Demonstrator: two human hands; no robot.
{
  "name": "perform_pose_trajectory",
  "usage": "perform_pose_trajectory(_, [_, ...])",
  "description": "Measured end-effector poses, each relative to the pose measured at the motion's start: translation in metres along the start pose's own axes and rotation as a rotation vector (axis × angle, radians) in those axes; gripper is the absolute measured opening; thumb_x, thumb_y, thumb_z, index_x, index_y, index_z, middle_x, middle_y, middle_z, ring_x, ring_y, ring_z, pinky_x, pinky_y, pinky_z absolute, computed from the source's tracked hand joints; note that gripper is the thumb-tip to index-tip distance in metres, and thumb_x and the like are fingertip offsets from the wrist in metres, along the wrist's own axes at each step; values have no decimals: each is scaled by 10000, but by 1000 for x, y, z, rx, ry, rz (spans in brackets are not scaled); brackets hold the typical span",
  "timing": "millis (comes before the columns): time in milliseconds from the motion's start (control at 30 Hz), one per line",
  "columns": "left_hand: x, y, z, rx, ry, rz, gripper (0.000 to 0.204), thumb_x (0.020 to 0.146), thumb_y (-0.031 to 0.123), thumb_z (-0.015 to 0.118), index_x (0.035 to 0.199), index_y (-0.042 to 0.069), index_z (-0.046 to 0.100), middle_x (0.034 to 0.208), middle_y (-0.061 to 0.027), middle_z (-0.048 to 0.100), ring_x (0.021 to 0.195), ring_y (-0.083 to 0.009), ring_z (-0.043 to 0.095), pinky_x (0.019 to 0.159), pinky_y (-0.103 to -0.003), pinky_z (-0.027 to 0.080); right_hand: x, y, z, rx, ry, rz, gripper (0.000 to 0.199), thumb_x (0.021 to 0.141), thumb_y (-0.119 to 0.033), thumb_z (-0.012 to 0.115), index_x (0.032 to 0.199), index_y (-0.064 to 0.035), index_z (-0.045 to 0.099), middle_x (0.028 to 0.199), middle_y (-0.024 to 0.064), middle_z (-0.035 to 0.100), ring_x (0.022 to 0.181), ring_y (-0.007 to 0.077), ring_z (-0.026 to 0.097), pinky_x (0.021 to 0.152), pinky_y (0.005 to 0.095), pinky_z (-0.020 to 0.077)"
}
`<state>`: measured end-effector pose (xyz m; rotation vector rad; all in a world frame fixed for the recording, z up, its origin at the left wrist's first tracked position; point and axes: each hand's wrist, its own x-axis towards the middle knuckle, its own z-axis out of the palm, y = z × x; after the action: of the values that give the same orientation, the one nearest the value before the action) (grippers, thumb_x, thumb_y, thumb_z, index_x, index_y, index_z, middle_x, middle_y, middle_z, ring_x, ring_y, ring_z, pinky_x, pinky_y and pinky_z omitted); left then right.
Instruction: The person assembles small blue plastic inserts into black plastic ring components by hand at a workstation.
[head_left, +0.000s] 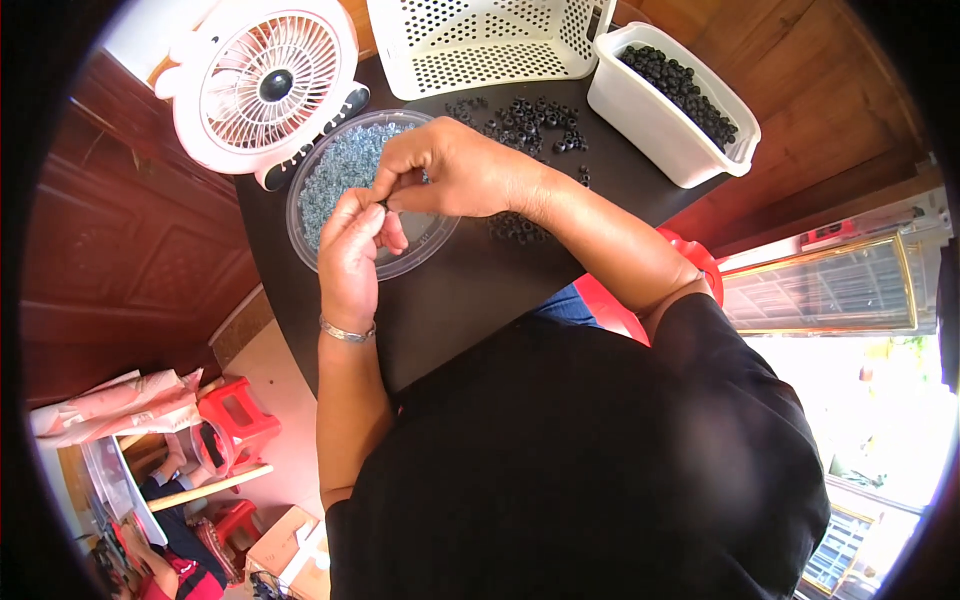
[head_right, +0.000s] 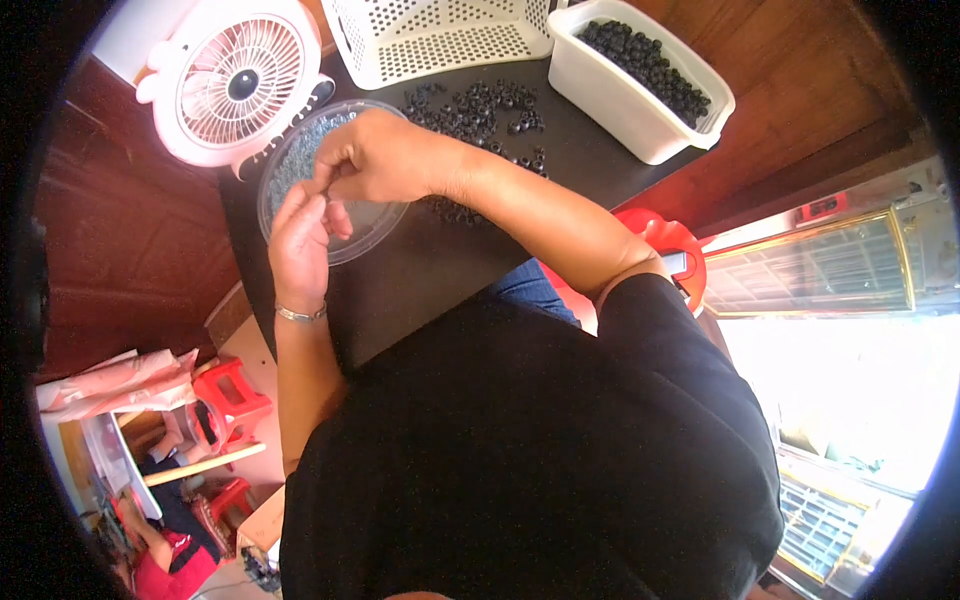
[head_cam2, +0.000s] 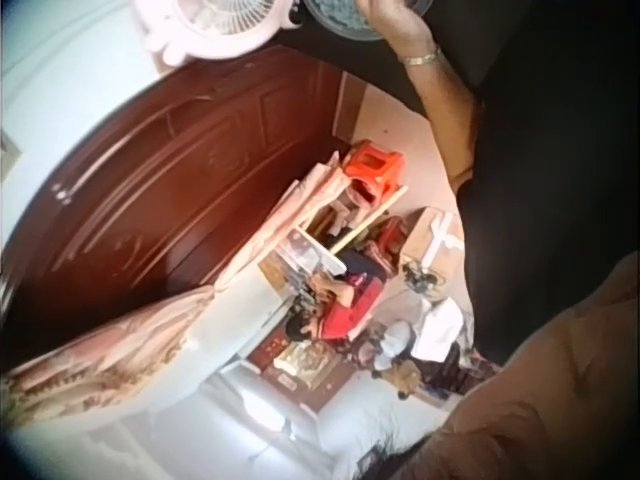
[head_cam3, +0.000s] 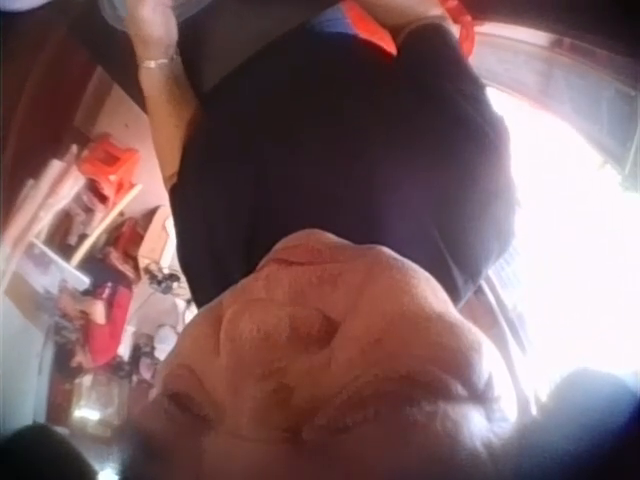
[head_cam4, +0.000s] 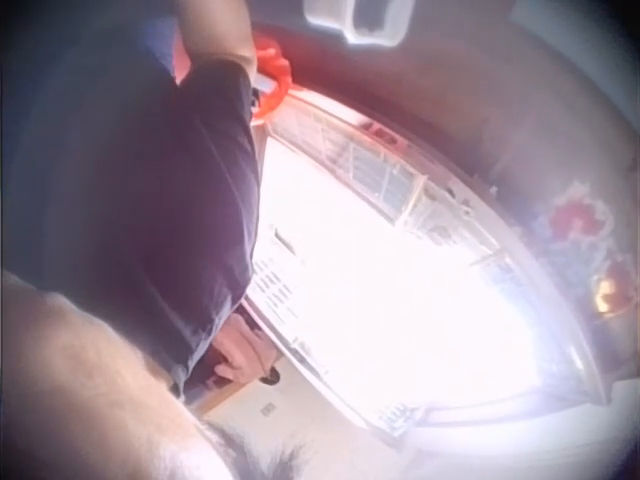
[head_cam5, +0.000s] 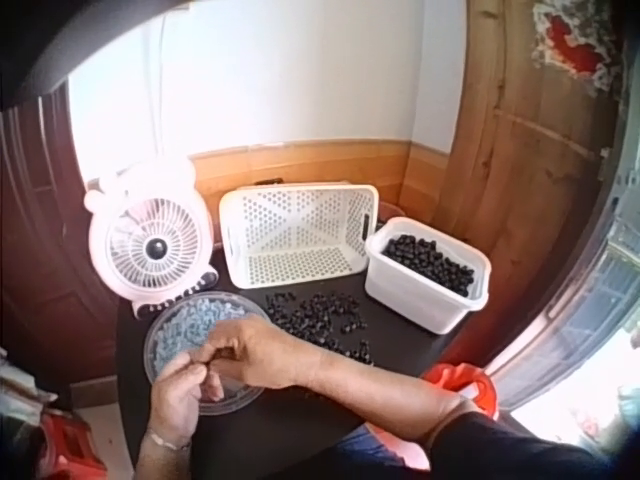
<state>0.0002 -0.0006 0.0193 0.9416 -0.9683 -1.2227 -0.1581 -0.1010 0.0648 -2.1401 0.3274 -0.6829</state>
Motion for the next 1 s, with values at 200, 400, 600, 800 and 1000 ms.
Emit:
perform_pose_trajectory(200, [3,1,-16,-207,44,120,166,929,168,470,942,21,547,760,-71,535,669,-183,526,613,-284,412,7,9,-3,4,17,154,143,804,-90,642,921,-7,651,758,43,645,708,96,599,668,262,487])
perform_pose_trajectory(400, [5,2,-27,-300,171,160,170,927,181,478,925,30,556,778,-64,525,684,-193,500,620,-304,394,-4,25,20,-274,-200,99,132,808,-142,618,898,-54,659,785,117,665,720,248,644,674,340,497])
perform_pose_trajectory(600, [5,1,-29,-323,237,134,143,904,173,504,904,41,560,775,-59,537,694,-190,521,615,-300,408,12,39,25,-495,-151,119,124,768,-141,630,863,-72,669,791,100,663,772,294,638,681,390,494])
perform_pose_trajectory(800, [6,-3,-33,-302,244,110,143,895,186,530,911,49,566,808,-57,555,717,-191,531,636,-301,415,25,41,46,-741,-285,-1,91,736,-104,614,801,-61,661,789,124,663,773,324,641,696,412,505])
perform_pose_trajectory(1000, [5,-1,-23,-224,127,185,164,924,185,511,969,32,552,818,-69,565,689,-176,531,631,-289,420,26,29,47,-773,-380,108,187,676,-97,637,841,-14,667,828,198,663,833,351,652,734,431,525])
